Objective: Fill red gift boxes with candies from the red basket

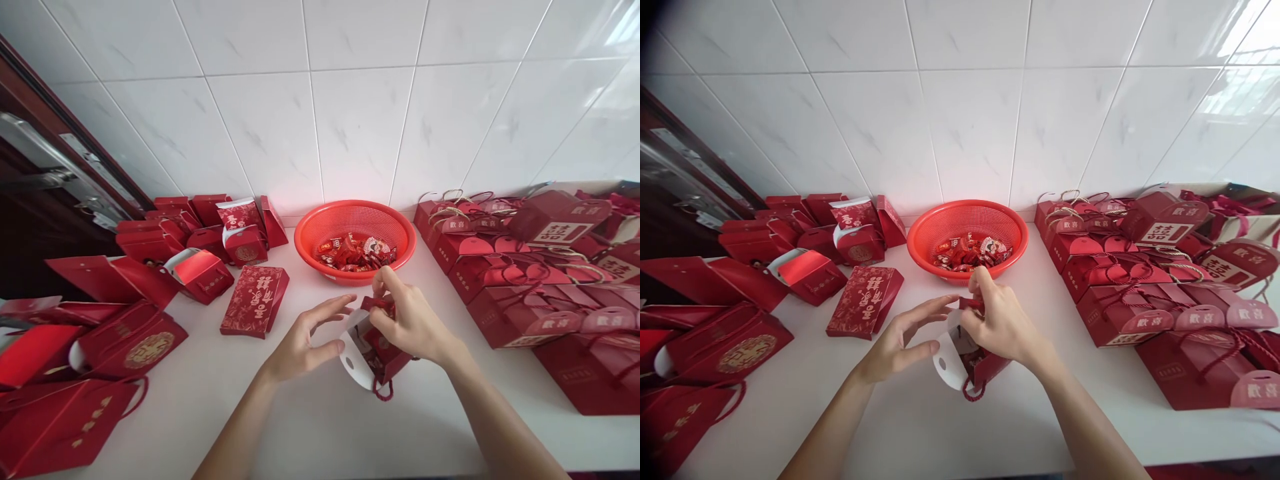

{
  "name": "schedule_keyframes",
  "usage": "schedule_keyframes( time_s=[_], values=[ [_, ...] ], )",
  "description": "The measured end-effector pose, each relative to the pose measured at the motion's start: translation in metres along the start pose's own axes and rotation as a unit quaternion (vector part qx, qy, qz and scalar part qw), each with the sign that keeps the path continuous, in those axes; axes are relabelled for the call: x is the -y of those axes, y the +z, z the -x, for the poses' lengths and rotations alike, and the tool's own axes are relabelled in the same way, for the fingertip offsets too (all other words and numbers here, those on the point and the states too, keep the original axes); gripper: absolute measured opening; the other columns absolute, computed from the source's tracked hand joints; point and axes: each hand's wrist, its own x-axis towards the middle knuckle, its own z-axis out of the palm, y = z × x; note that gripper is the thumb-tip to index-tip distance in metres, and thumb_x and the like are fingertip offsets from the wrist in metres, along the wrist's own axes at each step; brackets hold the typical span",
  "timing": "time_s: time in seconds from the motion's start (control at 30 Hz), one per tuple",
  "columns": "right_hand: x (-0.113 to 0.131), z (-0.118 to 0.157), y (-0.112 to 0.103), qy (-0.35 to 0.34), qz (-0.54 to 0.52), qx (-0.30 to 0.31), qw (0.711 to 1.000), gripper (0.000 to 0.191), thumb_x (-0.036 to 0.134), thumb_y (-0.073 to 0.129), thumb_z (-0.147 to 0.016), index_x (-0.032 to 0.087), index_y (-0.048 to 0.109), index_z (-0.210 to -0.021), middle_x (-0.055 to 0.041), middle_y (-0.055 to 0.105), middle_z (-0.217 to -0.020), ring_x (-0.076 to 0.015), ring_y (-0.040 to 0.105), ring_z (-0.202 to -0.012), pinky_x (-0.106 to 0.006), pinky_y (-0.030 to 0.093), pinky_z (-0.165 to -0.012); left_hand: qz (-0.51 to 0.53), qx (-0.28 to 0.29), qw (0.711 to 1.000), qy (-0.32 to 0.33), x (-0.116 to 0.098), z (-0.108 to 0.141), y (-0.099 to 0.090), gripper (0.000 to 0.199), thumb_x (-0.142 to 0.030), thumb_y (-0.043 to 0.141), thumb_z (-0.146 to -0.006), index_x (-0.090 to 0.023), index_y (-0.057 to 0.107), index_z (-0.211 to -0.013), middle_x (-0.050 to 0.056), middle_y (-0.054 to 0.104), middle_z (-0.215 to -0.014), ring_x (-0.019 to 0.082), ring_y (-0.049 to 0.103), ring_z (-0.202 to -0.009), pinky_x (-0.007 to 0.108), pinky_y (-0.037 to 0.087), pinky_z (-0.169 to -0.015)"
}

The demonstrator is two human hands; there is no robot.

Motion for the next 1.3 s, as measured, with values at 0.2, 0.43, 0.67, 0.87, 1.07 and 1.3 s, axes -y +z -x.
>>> schedule_keyframes(
  time_s=[0.2, 0.43, 0.67, 0.87, 1.07, 1.3],
  values=[
    [-0.004, 0.003, -0.001, 0.013, -0.018, 0.016, 1.0, 0.008, 0.017, 0.046, -0.087, 0.024, 0.044, -0.087, 0.0051, 0.055, -0.07, -0.0124, 0.043, -0.054, -0.025, 0.034, -0.055, -0.023, -0.019, 0.999, 0.023, -0.001, -0.001, 0.004, 0.04, -0.013, 0.067, -0.081, -0.027, 0.073, -0.118, 0.006, 0.057, -0.145, 0.029, 0.054, -0.132, 0.042, 0.044, -0.112],
    [-0.005, 0.002, -0.004, -0.002, -0.039, 0.044, 0.998, 0.013, 0.027, 0.049, -0.096, 0.025, 0.06, -0.103, 0.0001, 0.069, -0.088, -0.0153, 0.06, -0.072, -0.027, 0.045, -0.067, -0.056, -0.038, 0.998, -0.017, -0.001, -0.004, 0.011, 0.052, -0.012, 0.06, -0.081, -0.027, 0.068, -0.13, 0.005, 0.066, -0.133, 0.027, 0.058, -0.128, 0.041, 0.044, -0.112],
    [-0.012, 0.003, -0.002, 0.004, -0.011, 0.048, 0.999, 0.004, 0.028, 0.053, -0.094, 0.024, 0.054, -0.096, 0.0004, 0.068, -0.084, -0.0148, 0.059, -0.067, -0.027, 0.046, -0.062, -0.094, -0.152, 0.984, 0.013, 0.0, -0.001, 0.008, 0.056, -0.012, 0.06, -0.076, -0.021, 0.067, -0.131, 0.008, 0.067, -0.132, 0.03, 0.059, -0.126, 0.043, 0.048, -0.108],
    [-0.017, 0.003, 0.004, -0.01, 0.009, 0.053, 0.999, 0.007, 0.02, 0.051, -0.094, 0.023, 0.056, -0.089, -0.0029, 0.065, -0.091, -0.0154, 0.06, -0.072, -0.027, 0.048, -0.065, -0.118, -0.194, 0.971, 0.075, 0.003, 0.004, 0.006, 0.056, -0.013, 0.06, -0.078, -0.023, 0.066, -0.132, 0.007, 0.067, -0.133, 0.029, 0.061, -0.124, 0.041, 0.049, -0.108],
    [-0.017, 0.003, 0.01, -0.028, -0.016, 0.097, 0.995, 0.017, 0.01, 0.048, -0.091, 0.022, 0.06, -0.093, -0.0055, 0.063, -0.1, -0.0153, 0.063, -0.076, -0.028, 0.053, -0.068, -0.107, -0.195, 0.973, 0.066, 0.004, 0.003, 0.004, 0.054, -0.013, 0.058, -0.079, -0.024, 0.066, -0.132, 0.007, 0.068, -0.131, 0.028, 0.062, -0.123, 0.039, 0.052, -0.103],
    [-0.018, 0.003, 0.014, -0.04, 0.039, 0.098, 0.994, 0.028, 0.007, 0.048, -0.089, 0.023, 0.065, -0.104, -0.007, 0.063, -0.101, -0.0169, 0.064, -0.079, -0.029, 0.054, -0.071, -0.101, -0.194, 0.973, 0.066, 0.005, 0.003, 0.005, 0.053, -0.014, 0.058, -0.081, -0.023, 0.065, -0.133, 0.007, 0.067, -0.13, 0.027, 0.062, -0.121, 0.038, 0.052, -0.103]
  ],
)
